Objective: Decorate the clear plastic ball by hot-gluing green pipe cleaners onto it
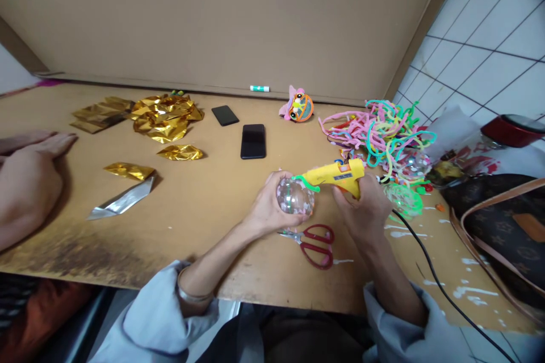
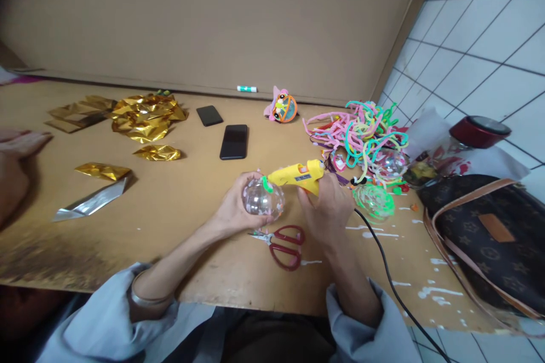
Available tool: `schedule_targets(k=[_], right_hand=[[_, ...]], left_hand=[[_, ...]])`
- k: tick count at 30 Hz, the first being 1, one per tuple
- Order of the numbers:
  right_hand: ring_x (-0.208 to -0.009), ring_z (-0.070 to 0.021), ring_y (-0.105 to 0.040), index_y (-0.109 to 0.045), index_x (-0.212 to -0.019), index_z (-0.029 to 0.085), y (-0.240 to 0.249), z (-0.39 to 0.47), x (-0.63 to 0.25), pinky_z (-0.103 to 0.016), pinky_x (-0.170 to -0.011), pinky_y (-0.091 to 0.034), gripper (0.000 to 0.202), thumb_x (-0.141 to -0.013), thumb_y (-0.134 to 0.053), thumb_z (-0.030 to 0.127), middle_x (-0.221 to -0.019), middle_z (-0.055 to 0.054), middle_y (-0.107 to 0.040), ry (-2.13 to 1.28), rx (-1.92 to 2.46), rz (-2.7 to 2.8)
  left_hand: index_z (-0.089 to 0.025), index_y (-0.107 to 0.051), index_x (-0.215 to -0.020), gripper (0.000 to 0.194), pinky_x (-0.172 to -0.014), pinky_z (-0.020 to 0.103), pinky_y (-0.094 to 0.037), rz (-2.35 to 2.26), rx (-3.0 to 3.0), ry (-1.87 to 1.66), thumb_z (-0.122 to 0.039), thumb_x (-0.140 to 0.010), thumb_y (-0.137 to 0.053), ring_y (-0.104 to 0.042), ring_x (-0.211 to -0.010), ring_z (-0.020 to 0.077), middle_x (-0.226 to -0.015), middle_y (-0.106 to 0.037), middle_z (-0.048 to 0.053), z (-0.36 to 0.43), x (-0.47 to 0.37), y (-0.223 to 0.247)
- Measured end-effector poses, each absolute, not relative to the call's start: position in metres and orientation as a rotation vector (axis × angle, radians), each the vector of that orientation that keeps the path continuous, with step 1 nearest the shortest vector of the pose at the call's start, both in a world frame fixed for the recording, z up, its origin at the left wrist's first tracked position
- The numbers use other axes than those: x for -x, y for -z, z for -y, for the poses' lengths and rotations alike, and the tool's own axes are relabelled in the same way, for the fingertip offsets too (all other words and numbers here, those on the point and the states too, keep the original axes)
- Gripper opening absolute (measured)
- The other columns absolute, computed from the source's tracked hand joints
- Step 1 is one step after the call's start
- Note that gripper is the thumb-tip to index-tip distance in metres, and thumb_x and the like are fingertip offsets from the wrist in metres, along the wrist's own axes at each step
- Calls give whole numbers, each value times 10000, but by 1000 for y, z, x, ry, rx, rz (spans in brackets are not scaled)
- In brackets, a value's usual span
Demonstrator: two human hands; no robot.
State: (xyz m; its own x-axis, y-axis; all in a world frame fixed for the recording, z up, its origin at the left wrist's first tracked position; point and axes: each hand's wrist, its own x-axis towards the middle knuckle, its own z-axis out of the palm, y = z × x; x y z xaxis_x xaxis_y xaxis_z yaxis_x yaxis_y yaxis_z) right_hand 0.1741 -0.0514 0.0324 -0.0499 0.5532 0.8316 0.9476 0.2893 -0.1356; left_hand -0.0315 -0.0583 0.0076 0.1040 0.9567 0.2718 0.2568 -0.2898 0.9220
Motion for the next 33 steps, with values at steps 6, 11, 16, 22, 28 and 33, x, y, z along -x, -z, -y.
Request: schedule_targets(k=[6,11,16,22,28,33], right_hand=[[-639,-187,-539,-487,-776,236,-32,51,-176,-282,-564,-356,152,-764,-625,298,-695,3,-573,539,1365,1708],[-659,-186,-532,-489,-784,233,-32,52,-178,-282,-576,-353,149,-763,-626,286,-708,1,-561,490,1348,1723],[-650,-185,-524,-484,-789,238,-32,52,-178,-281,-574,-350,158,-772,-627,303,-713,2,-557,490,1384,1725],[-620,-181,-516,-485,-801,237,-34,52,-177,-281,-558,-346,150,-774,-628,272,-702,8,-565,549,1332,1744],[-600,-174,-504,-475,-777,241,-37,53,-177,-281,-550,-334,138,-770,-613,254,-693,15,-561,510,1325,1749],[-599,-175,-502,-466,-758,245,-37,53,-177,-282,-550,-341,141,-756,-606,259,-680,15,-555,484,1352,1746]], left_hand=[[-240,-528,-1128,725,-860,410,-520,-1212,-1681,-1241,-345,-494,-864,-608,-973,241,-1101,-581,61,54,34,-6],[-246,-521,-1143,733,-857,385,-507,-1206,-1678,-1226,-335,-499,-859,-599,-980,233,-1107,-578,57,54,35,-6],[-246,-528,-1129,700,-848,398,-516,-1205,-1698,-1224,-328,-512,-850,-607,-964,236,-1087,-582,51,57,33,-9],[-245,-525,-1136,725,-863,400,-515,-1202,-1694,-1238,-321,-498,-862,-609,-970,234,-1105,-578,54,56,33,-7],[-237,-530,-1123,701,-859,395,-516,-1203,-1680,-1219,-330,-509,-855,-605,-970,233,-1098,-578,56,56,33,-8],[-234,-527,-1126,718,-875,407,-515,-1217,-1661,-1226,-336,-498,-858,-604,-978,236,-1109,-575,59,57,32,-13]])
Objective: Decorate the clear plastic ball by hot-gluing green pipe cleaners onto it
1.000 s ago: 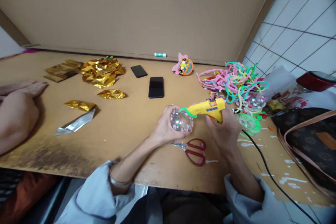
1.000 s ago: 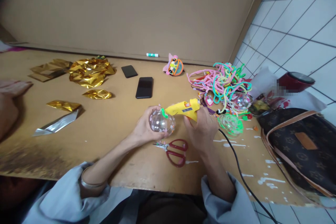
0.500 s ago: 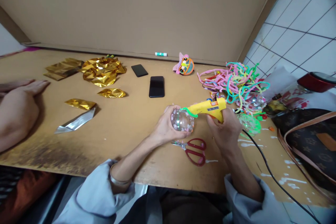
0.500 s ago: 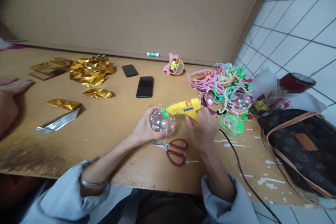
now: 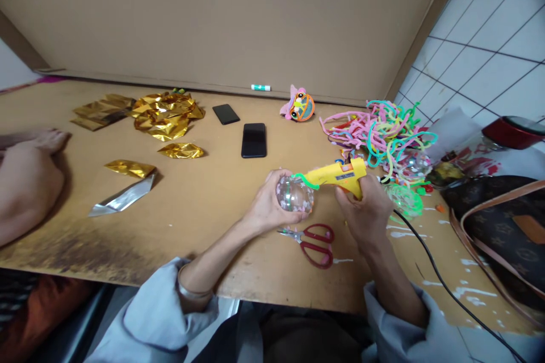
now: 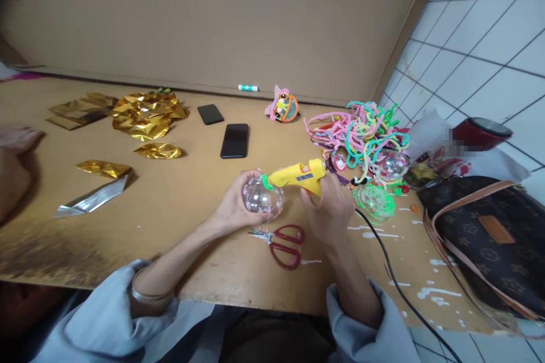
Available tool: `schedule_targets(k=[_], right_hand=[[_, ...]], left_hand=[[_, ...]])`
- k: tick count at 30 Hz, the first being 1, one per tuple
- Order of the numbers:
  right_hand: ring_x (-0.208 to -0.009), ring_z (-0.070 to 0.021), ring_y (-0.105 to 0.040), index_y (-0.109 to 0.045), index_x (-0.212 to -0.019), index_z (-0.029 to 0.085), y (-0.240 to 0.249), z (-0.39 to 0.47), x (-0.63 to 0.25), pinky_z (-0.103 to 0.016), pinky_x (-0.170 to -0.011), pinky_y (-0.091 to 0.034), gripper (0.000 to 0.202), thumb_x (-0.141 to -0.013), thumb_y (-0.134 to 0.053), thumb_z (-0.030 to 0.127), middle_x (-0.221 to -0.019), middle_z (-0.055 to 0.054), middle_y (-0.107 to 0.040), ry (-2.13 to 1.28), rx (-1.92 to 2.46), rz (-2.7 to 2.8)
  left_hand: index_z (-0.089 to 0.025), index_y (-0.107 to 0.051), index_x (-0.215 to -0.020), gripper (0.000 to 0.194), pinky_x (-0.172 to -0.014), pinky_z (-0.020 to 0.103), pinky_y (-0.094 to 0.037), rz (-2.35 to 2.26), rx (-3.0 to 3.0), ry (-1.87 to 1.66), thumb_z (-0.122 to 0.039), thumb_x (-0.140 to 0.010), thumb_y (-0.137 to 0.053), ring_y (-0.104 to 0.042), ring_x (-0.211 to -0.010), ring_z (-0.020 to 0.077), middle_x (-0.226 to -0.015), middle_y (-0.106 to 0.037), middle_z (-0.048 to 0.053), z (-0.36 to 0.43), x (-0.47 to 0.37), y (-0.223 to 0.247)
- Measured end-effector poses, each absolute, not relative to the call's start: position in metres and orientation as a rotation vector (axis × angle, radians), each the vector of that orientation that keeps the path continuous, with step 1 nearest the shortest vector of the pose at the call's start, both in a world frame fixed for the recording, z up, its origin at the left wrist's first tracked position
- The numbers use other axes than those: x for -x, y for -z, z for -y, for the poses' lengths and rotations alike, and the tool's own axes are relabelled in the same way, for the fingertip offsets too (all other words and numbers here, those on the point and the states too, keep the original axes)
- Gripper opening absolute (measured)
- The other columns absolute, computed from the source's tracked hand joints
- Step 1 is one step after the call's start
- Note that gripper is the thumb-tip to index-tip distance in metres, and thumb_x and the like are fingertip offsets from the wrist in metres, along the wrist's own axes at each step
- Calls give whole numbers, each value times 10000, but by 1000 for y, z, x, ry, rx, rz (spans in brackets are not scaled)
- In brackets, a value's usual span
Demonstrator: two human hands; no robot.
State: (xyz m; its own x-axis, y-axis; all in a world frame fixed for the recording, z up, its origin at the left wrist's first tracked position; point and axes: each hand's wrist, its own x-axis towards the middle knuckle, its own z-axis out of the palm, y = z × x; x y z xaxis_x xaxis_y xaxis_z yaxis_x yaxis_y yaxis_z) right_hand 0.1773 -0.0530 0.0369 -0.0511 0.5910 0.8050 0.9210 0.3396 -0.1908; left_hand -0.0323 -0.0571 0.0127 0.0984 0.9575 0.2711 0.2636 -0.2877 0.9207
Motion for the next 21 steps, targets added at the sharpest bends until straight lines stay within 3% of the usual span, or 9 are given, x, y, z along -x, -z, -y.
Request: schedule_targets(k=[21], right_hand=[[-634,-180,-516,-456,-748,242,-34,53,-177,-281,-563,-332,146,-777,-599,253,-688,10,-545,500,1377,1727]], left_hand=[[-234,-505,-1154,748,-879,407,-521,-1188,-1638,-1223,-328,-503,-862,-604,-992,236,-1124,-577,69,59,32,-12]])
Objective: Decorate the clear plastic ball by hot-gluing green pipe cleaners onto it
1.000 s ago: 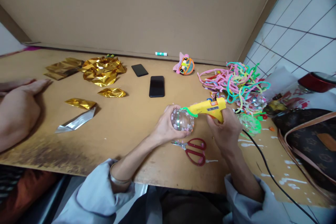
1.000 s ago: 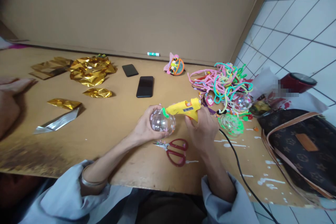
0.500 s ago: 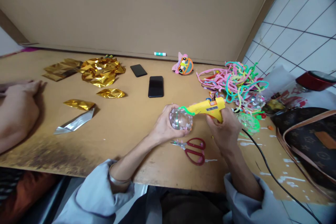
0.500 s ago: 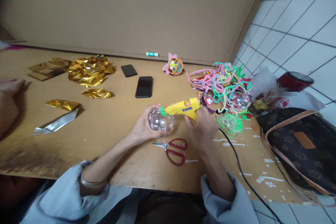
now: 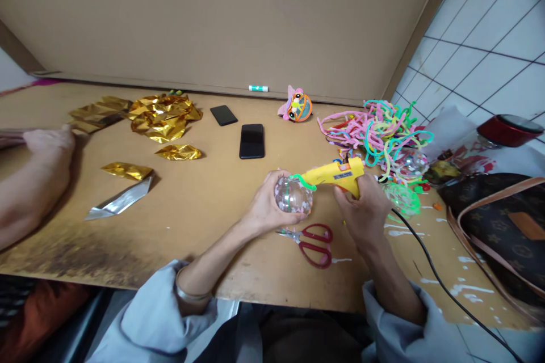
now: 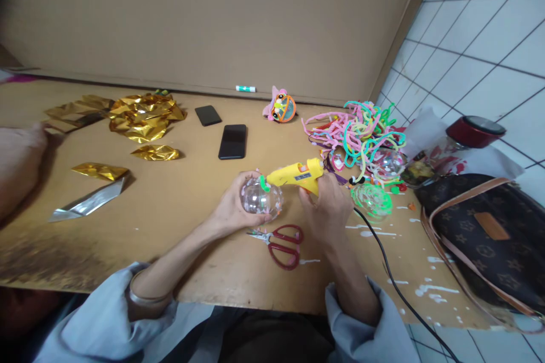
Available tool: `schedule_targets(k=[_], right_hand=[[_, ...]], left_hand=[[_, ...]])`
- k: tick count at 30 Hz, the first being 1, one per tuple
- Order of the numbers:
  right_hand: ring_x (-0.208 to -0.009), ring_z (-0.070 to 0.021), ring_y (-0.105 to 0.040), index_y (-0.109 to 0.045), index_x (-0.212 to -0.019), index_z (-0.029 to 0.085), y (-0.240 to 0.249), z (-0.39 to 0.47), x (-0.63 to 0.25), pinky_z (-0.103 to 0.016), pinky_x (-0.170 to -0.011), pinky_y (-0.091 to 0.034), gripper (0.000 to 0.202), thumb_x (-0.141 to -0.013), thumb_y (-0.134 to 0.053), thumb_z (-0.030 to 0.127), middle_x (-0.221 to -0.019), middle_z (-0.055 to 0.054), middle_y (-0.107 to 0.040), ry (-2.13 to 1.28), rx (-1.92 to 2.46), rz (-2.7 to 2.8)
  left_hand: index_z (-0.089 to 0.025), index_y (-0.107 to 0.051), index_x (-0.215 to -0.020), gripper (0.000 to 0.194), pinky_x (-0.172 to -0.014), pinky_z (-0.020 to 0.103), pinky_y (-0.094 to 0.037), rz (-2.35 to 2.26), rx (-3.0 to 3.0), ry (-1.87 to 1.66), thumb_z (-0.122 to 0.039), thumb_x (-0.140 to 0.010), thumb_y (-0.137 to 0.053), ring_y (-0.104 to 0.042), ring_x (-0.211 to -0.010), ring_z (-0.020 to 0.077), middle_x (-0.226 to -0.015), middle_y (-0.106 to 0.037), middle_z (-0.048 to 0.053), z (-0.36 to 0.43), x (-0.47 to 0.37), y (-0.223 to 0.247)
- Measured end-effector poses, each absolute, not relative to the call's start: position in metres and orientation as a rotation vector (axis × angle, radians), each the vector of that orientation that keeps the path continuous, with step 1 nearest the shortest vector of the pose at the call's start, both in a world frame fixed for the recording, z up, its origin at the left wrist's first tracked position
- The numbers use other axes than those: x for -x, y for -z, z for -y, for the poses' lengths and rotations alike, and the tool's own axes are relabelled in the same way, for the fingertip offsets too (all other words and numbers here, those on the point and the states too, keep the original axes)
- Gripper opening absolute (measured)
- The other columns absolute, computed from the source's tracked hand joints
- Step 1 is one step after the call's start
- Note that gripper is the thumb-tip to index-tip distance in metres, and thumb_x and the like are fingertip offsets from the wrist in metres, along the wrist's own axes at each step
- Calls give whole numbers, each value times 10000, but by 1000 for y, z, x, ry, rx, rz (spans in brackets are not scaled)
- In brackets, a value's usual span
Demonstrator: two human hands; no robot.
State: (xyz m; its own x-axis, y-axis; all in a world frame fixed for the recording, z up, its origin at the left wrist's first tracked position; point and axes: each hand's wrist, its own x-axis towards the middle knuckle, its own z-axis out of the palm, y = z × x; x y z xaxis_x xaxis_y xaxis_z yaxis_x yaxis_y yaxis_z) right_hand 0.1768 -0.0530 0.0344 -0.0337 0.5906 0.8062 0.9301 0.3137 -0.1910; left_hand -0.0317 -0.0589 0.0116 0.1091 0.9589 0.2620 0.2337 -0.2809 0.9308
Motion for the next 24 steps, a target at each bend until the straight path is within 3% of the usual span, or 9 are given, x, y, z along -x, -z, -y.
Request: schedule_targets(k=[24], right_hand=[[-585,-167,-492,-445,-756,247,-37,54,-178,-274,-527,-321,149,-772,-592,230,-672,21,-544,519,1354,1732]], left_hand=[[-234,-505,-1164,763,-893,390,-510,-1168,-1632,-1229,-301,-495,-866,-607,-998,232,-1116,-580,65,58,33,-11]])
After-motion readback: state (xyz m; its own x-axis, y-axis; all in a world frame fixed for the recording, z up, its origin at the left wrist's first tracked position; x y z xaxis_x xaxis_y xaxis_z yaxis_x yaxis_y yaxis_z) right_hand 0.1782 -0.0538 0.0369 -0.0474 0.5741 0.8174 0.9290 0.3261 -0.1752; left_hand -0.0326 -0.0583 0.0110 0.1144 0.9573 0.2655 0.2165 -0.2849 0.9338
